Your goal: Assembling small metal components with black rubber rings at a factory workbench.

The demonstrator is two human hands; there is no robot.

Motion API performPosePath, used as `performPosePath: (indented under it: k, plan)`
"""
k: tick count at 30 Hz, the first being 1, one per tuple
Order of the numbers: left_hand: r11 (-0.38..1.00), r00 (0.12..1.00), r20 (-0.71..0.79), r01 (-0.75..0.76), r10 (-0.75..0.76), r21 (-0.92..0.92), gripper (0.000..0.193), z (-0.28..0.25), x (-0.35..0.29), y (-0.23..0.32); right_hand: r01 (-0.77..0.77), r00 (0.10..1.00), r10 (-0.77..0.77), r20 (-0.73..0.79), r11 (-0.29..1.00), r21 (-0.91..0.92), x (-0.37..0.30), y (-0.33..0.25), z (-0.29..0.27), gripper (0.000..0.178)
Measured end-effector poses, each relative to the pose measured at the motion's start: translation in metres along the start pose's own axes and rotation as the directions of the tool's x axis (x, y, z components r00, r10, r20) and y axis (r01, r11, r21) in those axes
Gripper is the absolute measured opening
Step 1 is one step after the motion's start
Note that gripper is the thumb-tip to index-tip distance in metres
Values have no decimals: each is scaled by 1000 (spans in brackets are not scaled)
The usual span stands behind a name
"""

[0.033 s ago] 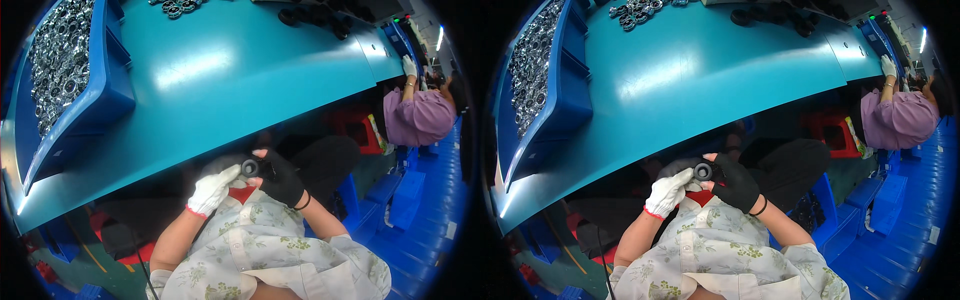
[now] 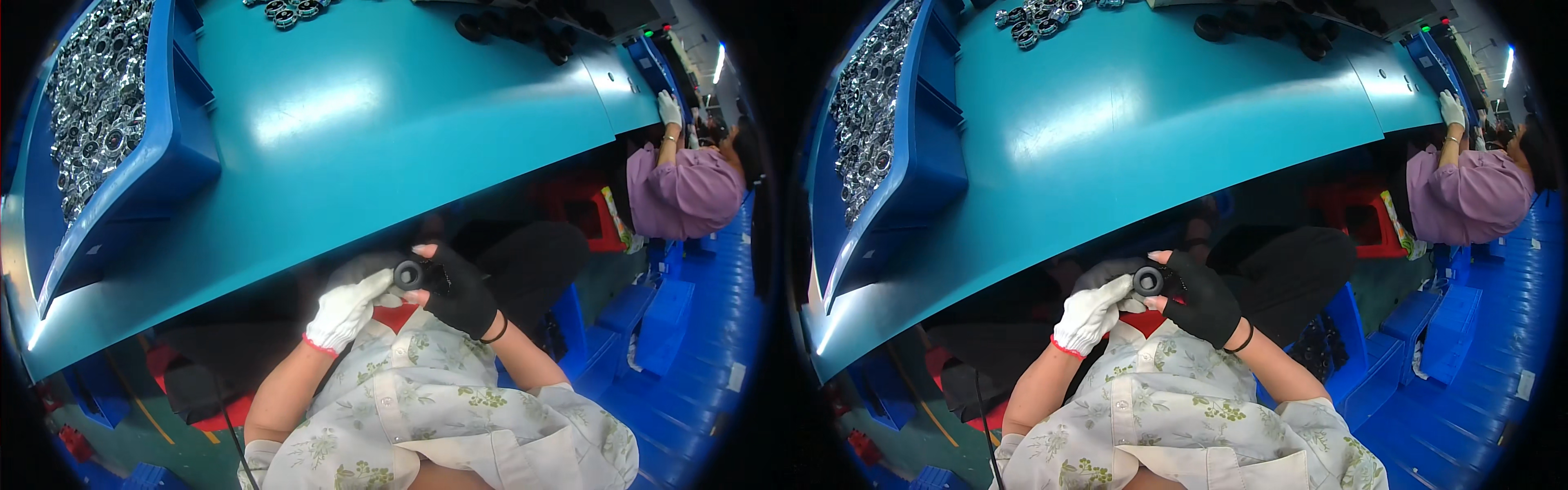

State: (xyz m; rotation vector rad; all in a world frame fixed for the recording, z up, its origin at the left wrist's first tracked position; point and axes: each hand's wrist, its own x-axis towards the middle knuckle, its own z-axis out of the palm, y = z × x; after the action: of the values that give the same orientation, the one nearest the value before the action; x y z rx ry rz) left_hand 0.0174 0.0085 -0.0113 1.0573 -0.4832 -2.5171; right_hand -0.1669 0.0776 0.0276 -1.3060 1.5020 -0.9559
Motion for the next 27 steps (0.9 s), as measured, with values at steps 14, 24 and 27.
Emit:
performPosePath:
  k: [14, 24, 27]
  plan:
    - [995, 1000, 27, -11, 8, 98, 37, -1, 11, -4, 361, 916, -250, 315, 855, -372, 25, -24, -34, 46]
    - [994, 996, 13, -85, 84, 65, 39, 10, 4, 12, 486, 835, -550, 1, 737, -469, 190, -106, -63, 19]
    - [989, 992, -12, -121, 123, 88, 38, 4, 8, 10, 454, 822, -568, -30, 687, -568, 239, -109, -46, 23]
